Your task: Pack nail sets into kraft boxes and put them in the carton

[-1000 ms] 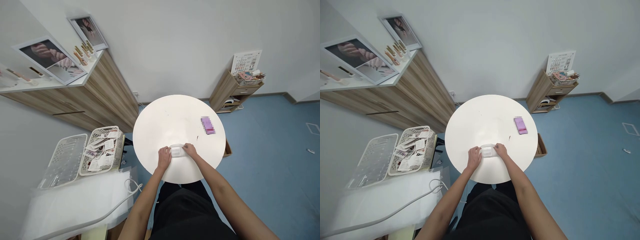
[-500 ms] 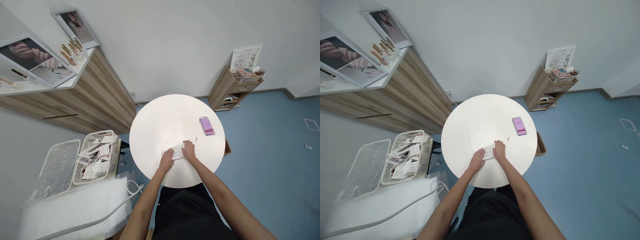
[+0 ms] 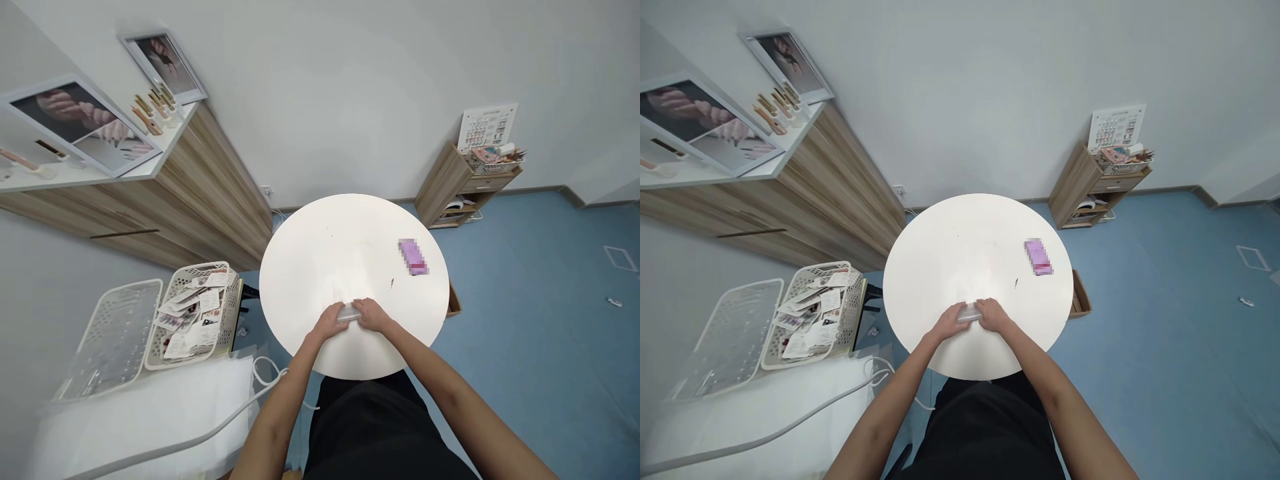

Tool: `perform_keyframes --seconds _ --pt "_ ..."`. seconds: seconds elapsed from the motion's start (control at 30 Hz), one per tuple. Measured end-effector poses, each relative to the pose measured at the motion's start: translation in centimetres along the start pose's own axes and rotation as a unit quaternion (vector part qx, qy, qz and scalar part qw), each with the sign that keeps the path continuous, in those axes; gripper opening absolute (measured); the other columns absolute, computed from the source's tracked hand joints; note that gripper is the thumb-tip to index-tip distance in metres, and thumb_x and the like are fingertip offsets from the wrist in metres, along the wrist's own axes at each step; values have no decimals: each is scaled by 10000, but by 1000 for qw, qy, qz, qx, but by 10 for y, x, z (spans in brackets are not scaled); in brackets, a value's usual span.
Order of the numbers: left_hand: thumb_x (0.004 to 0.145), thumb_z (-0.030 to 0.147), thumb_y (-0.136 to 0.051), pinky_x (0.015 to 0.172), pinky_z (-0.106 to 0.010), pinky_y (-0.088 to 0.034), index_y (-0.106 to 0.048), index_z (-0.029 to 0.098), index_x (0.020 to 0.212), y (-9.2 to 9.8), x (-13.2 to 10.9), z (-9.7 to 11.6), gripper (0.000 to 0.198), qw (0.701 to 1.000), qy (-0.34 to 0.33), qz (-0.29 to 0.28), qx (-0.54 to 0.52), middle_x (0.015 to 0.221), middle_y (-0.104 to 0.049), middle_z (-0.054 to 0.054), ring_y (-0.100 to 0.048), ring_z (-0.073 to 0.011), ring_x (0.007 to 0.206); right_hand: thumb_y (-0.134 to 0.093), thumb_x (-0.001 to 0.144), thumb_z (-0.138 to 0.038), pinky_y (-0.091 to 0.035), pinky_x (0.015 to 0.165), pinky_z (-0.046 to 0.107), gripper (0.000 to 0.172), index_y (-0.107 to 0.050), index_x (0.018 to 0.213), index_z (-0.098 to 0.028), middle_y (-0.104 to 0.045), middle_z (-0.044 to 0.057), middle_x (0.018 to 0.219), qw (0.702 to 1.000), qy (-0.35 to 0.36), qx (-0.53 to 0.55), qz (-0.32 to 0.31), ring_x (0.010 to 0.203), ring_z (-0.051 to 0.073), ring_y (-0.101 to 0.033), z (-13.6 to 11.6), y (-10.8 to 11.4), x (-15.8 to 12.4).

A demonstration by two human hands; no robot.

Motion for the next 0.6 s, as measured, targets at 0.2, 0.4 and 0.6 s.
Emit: perform_keyframes --seconds 0.2,0.4,0.6 --pt "818 276 -535 829 -285 -461 -665 240 1013 25 -1 -11 238 994 91 -5 -59 989 -700 -11 -627 -199 932 -553 802 -246 -449 810 279 291 -672 1067 -223 -708 33 1066 977 -99 190 -3 958 195 -632 18 18 10" --pt "880 372 -501 616 -245 -376 -603 208 718 33 6 -29 252 978 202 47 -26 714 -622 4 -576 -169 703 -640 779 -366 -325 587 227 171 -606 719 -208 -613 -16 719 953 -226 198 27 688 148 -542 36 23 28" --pt "872 358 -547 673 -275 -358 -523 207 687 29 10 -37 240 957 268 102 34 690 -581 -2 -557 -183 707 -628 809 -357 -285 560 223 176 -565 736 -210 -593 -4 754 942 -291 159 59 695 140 -526 45 21 35"
Point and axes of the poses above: each hand's wrist, its own x-axis towards the middle knuckle, its own y-axis out of the back of the hand, z = x × y, the point moved 4 cm from there along x, towards the middle knuckle
